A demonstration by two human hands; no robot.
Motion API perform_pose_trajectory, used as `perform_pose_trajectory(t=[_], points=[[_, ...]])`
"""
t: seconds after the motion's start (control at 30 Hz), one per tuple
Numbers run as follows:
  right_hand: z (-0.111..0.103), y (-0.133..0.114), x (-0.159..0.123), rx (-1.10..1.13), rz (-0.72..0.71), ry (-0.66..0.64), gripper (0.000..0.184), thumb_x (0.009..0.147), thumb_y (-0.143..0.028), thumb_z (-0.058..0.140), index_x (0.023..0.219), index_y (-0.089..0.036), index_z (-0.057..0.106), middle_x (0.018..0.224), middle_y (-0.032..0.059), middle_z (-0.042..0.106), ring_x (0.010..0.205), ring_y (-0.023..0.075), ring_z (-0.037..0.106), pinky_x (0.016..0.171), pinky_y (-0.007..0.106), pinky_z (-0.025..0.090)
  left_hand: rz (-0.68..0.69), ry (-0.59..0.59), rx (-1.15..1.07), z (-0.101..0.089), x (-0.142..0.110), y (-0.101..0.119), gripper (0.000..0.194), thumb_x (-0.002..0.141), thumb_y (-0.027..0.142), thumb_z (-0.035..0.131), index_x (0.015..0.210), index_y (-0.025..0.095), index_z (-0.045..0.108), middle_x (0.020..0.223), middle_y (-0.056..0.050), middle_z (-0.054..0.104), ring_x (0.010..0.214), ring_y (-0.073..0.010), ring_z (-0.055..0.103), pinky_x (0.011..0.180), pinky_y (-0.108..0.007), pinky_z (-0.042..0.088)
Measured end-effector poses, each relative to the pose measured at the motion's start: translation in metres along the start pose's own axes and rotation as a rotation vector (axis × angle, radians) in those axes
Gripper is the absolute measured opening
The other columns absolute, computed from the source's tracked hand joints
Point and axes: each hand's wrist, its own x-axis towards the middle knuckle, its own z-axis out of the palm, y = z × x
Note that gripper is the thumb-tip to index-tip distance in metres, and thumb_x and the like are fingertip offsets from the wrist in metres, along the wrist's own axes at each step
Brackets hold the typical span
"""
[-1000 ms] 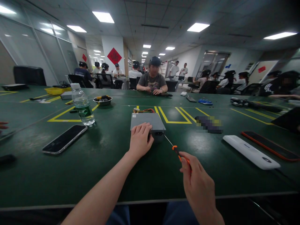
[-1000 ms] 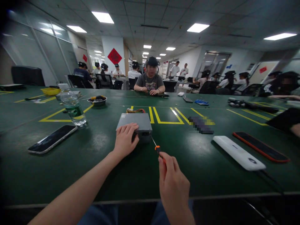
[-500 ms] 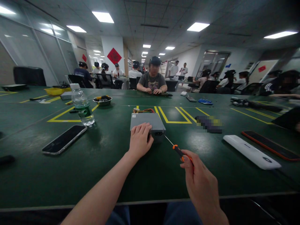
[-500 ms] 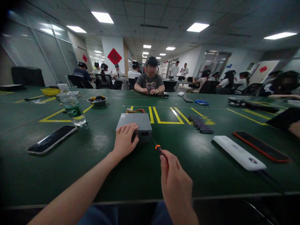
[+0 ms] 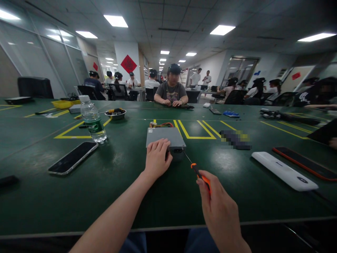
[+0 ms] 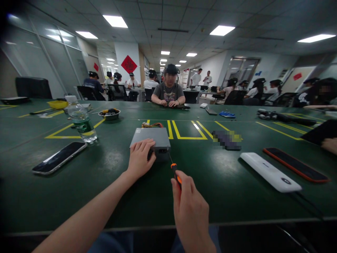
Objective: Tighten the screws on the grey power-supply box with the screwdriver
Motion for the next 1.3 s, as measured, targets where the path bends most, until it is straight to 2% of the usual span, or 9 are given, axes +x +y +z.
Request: perform_pose_trajectory(t=[0.17,0.27,0.43,0.6,0.7,0.93,1.13,1.2,1.3], points=[[-0.001,-0.009,0.0,0.034,-0.114,-0.016,0.027,0.091,-0.026,0.033,0.112,-0.015,0.047,0.115,0.015,0.055,0.106,0.0207,0.057,0.083,0.037,0.052,0.002,-0.005,-0.004,0.0,0.0,0.0,0.031,0.081,0.022,0.047,0.112,0.022,0.05,0.122,-0.004,0.056,0.117,-0.0212,0.044,0.097,-0.039,0.03],[0.001,-0.01,0.004,0.014,-0.159,0.028,0.024,0.091,-0.021,0.033,0.109,-0.017,0.048,0.108,0.0122,0.06,0.099,0.0181,0.061,0.08,0.034,0.053,-0.006,-0.007,-0.008,0.0,0.0,0.0,0.032,0.08,0.022,0.048,0.112,0.023,0.051,0.122,-0.004,0.056,0.117,-0.022,0.044,0.097,-0.04,0.031],[-0.002,0.001,0.008,-0.038,-0.012,0.04,0.025,0.093,-0.032,0.032,0.105,-0.017,0.048,0.089,0.0069,0.065,0.072,0.0158,0.066,0.057,0.026,0.054,-0.003,-0.004,-0.004,-0.001,0.0,0.0,0.032,0.08,0.022,0.048,0.112,0.023,0.051,0.121,-0.004,0.057,0.116,-0.0223,0.045,0.097,-0.04,0.031],[-0.007,0.001,0.007,-0.055,-0.176,0.002,0.03,0.092,-0.025,0.031,0.112,-0.012,0.049,0.112,0.0153,0.057,0.102,0.0207,0.059,0.08,0.036,0.052,0.002,0.016,-0.005,0.0,0.0,0.001,0.032,0.08,0.021,0.048,0.112,0.022,0.051,0.121,-0.004,0.057,0.115,-0.0224,0.046,0.096,-0.04,0.032],[-0.009,-0.001,0.009,-0.081,-0.313,-0.026,0.03,0.091,-0.018,0.031,0.112,-0.014,0.052,0.11,0.0127,0.059,0.101,0.019,0.059,0.082,0.034,0.051,0.006,0.018,-0.014,-0.001,0.0,0.001,0.032,0.079,0.021,0.048,0.111,0.022,0.051,0.121,-0.004,0.057,0.116,-0.0227,0.046,0.096,-0.041,0.031],[-0.014,0.011,0.012,-0.113,-0.012,0.014,0.034,0.094,-0.034,0.028,0.102,-0.015,0.055,0.086,0.0064,0.067,0.064,0.0146,0.066,0.051,0.024,0.052,0.001,0.018,-0.017,-0.003,0.0,0.002,0.031,0.079,0.021,0.048,0.111,0.022,0.052,0.12,-0.005,0.057,0.115,-0.023,0.046,0.096,-0.041,0.032],[-0.009,0.001,0.006,-0.078,-0.222,0.016,0.034,0.092,-0.022,0.029,0.118,-0.013,0.049,0.109,0.0137,0.059,0.1,0.0188,0.059,0.082,0.034,0.052,-0.003,0.027,-0.014,-0.002,0.0,0.002,0.032,0.079,0.02,0.049,0.11,0.022,0.053,0.119,-0.005,0.058,0.115,-0.0226,0.047,0.096,-0.041,0.033],[-0.008,0.0,0.008,-0.087,-0.23,0.03,0.031,0.092,-0.02,0.031,0.115,-0.014,0.051,0.103,0.0113,0.061,0.094,0.0171,0.062,0.079,0.031,0.053,-0.003,0.025,-0.014,-0.002,0.0,0.002,0.032,0.079,0.02,0.049,0.11,0.023,0.053,0.119,-0.005,0.058,0.115,-0.0227,0.047,0.096,-0.042,0.033],[-0.008,0.005,0.01,-0.146,-0.073,0.035,0.029,0.094,-0.028,0.032,0.108,-0.016,0.054,0.089,0.0069,0.065,0.069,0.0147,0.066,0.056,0.025,0.053,0.002,0.015,-0.021,-0.002,0.0,0.002,0.032,0.079,0.021,0.049,0.111,0.023,0.052,0.121,-0.005,0.057,0.115,-0.023,0.046,0.096,-0.042,0.032]])
